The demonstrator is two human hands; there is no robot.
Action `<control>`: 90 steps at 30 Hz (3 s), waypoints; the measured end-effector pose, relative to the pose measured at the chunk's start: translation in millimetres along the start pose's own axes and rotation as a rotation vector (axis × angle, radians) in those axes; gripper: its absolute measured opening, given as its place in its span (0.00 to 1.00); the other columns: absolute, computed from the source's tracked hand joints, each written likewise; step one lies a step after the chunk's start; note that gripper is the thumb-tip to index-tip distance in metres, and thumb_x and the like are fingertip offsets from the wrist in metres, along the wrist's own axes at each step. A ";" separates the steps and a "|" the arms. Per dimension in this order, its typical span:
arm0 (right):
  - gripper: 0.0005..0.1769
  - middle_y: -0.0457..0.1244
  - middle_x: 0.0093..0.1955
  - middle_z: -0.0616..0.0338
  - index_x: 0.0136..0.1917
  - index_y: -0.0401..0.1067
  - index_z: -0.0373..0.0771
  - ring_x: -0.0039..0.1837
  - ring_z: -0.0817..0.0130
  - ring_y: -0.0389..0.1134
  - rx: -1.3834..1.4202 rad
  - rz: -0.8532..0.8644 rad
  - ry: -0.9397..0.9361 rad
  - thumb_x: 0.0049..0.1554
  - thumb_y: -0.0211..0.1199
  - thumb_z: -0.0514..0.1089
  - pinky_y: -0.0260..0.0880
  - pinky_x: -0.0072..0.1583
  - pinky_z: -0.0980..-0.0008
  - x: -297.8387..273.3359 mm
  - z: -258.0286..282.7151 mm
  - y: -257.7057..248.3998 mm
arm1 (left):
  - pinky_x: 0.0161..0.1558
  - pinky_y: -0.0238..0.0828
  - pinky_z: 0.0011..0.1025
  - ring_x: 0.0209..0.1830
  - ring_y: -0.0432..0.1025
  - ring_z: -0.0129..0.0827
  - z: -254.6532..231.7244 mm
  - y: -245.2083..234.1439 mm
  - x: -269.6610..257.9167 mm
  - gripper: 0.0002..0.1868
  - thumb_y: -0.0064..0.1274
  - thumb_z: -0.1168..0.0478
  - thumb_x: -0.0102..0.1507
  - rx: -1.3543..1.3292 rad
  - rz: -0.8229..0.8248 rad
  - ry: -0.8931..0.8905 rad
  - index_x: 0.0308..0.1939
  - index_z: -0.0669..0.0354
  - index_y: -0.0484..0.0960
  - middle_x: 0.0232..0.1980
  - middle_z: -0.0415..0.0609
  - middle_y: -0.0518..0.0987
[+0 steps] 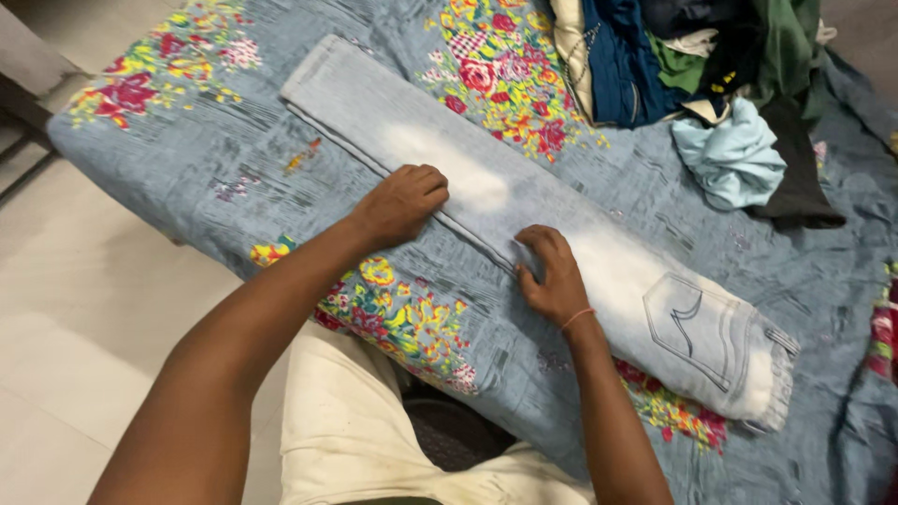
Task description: The person folds different pieces of clothing including shirts and jeans by hand and places them one at a time into an open suitcase.
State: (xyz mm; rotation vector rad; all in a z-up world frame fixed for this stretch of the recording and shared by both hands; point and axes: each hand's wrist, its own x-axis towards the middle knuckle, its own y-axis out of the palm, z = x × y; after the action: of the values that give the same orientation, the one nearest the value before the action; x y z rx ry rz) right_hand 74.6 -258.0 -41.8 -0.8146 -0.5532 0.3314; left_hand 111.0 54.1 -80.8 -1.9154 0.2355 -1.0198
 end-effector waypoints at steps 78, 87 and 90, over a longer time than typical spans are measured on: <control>0.30 0.65 0.60 0.51 0.68 0.67 0.38 0.64 0.50 0.66 0.843 -0.949 1.218 0.58 0.65 0.55 0.67 0.63 0.43 -291.5 -146.0 -208.6 | 0.73 0.53 0.50 0.72 0.64 0.54 -200.8 160.7 103.3 0.16 0.49 0.65 0.60 -0.334 -0.095 -0.235 0.50 0.65 0.82 0.65 0.61 0.75; 0.32 0.66 0.67 0.52 0.71 0.67 0.38 0.64 0.53 0.71 0.937 -1.269 0.927 0.54 0.67 0.35 0.70 0.64 0.42 -282.6 -169.8 -179.1 | 0.72 0.48 0.53 0.74 0.58 0.59 -179.8 141.5 87.4 0.23 0.50 0.57 0.64 -0.376 0.068 -0.034 0.61 0.66 0.77 0.70 0.65 0.69; 0.39 0.63 0.69 0.50 0.73 0.59 0.36 0.66 0.53 0.68 0.542 -1.350 0.747 0.50 0.68 0.29 0.72 0.67 0.48 -260.1 -146.8 -174.8 | 0.71 0.51 0.53 0.72 0.61 0.58 -170.3 116.5 76.3 0.24 0.51 0.56 0.64 -0.293 -0.002 -0.080 0.60 0.68 0.76 0.68 0.65 0.70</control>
State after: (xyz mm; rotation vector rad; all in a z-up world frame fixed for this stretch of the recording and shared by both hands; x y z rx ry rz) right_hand -38.5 -583.1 -78.1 0.1049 -0.1830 -1.0046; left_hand 61.8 -160.1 -91.9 -2.2154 0.3534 -0.9478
